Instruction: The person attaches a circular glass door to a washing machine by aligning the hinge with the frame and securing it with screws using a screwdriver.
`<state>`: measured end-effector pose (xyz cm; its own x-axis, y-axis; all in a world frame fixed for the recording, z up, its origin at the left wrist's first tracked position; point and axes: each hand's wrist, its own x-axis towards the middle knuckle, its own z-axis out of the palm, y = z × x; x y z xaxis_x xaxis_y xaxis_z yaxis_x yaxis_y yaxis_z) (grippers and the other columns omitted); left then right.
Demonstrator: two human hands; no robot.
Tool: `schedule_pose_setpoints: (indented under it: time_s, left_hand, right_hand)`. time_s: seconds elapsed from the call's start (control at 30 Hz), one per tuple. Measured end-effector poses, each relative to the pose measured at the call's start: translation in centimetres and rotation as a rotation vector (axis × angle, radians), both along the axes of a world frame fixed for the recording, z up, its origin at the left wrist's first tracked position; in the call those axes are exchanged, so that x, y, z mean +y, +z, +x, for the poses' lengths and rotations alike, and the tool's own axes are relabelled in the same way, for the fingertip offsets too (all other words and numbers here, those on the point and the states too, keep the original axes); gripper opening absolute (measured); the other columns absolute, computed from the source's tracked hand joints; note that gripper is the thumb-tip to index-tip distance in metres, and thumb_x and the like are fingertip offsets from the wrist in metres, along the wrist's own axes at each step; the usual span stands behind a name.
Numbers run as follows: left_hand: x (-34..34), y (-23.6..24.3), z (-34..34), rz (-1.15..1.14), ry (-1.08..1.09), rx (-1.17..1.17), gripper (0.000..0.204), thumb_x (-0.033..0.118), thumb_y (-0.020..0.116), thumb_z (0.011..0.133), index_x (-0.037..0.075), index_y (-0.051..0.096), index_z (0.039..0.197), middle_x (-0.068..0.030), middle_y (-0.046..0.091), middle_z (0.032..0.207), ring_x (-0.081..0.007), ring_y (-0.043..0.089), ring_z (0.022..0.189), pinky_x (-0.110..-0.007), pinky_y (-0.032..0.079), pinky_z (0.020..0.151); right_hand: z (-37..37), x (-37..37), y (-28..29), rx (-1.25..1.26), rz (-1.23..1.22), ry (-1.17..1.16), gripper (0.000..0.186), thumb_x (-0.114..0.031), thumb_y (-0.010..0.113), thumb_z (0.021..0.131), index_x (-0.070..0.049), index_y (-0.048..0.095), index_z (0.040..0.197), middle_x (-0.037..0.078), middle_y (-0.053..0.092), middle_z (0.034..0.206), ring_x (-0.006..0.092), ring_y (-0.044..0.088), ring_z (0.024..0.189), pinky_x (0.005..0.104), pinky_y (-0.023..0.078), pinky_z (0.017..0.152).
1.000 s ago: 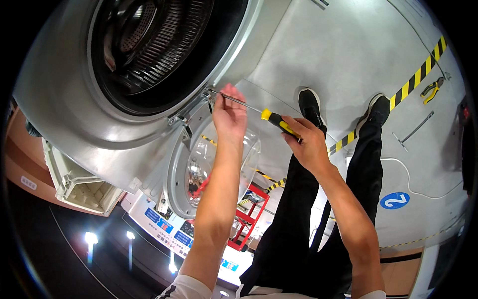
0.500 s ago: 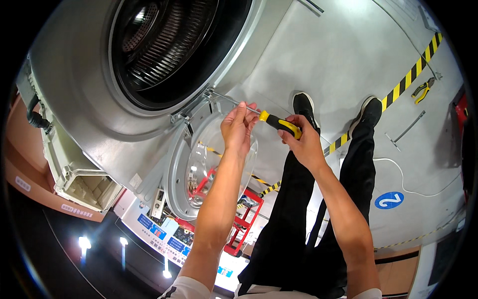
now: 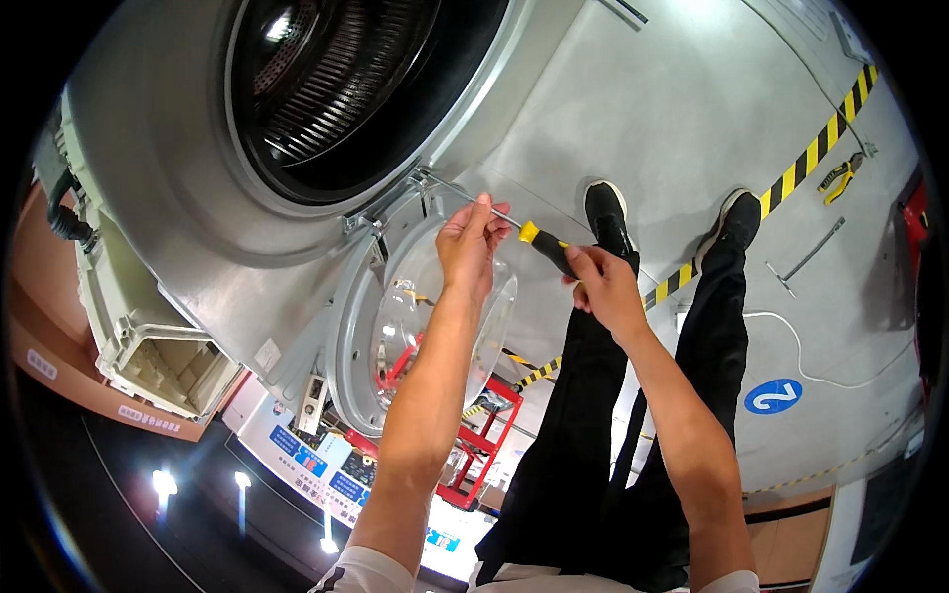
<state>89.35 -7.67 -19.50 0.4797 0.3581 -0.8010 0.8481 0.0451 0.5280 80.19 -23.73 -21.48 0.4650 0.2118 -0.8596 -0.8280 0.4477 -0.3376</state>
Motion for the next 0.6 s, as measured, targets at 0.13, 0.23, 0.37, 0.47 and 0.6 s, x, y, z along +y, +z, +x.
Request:
schedule_pose_setpoints:
  time_s: [0.13,0.23,0.37,0.47,0.6]
  left_hand:
    - [0.2,0.5,0.3,-0.073,-0.026,-0.051,0.024,0.023,0.059,0.089,0.000,0.058,0.097,-0.0089,0.063,0.083,-0.0098,0.055,0.066,-0.024,0.049,0.064]
    - [0.1,0.3,0.3,0.010,-0.043,-0.051,0.025,0.024,0.059,0.089,0.000,0.058,0.097,-0.0085,0.062,0.082,-0.0090,0.054,0.065,-0.024,0.048,0.062]
    - [-0.2,0.1,0.4,0.043,-0.006,-0.026,0.023,0.024,0.059,0.089,0.002,0.057,0.089,-0.0071,0.061,0.078,-0.0086,0.052,0.061,-0.023,0.046,0.059]
    - [0.0,-0.1,0.5,0.040,0.027,-0.026,0.022,0.024,0.060,0.088,0.004,0.056,0.081,-0.0063,0.059,0.073,-0.0081,0.049,0.058,-0.023,0.044,0.055]
    - [-0.2,-0.2,0.8,0.031,0.055,-0.050,0.022,0.023,0.061,0.088,0.005,0.054,0.078,-0.0062,0.058,0.070,-0.0077,0.047,0.054,-0.023,0.042,0.051]
  right_hand:
    - [0.0,-0.9,-0.3,0.292,0.379,-0.043,0.042,-0.034,0.058,0.087,0.003,0.054,0.106,0.006,0.055,0.072,0.0097,0.050,0.050,0.0222,0.037,0.044]
    - [1.8,0.3,3.0,0.212,-0.074,-0.025,0.043,-0.038,0.059,0.086,0.002,0.059,0.099,0.006,0.054,0.061,0.0100,0.051,0.048,0.0226,0.037,0.043]
    - [0.1,0.2,1.8,-0.058,-0.210,0.024,0.042,-0.040,0.057,0.086,0.002,0.060,0.089,0.008,0.056,0.060,0.0104,0.051,0.047,0.0232,0.038,0.044]
    - [0.8,-0.5,1.8,0.327,0.139,0.039,0.040,-0.037,0.052,0.090,0.003,0.059,0.091,0.005,0.053,0.061,0.0076,0.045,0.045,0.0211,0.034,0.042]
    - [1.8,0.1,3.2,0.163,-0.109,0.019,0.041,-0.038,0.055,0.088,0.002,0.059,0.095,0.005,0.053,0.065,0.0077,0.044,0.045,0.0210,0.036,0.044]
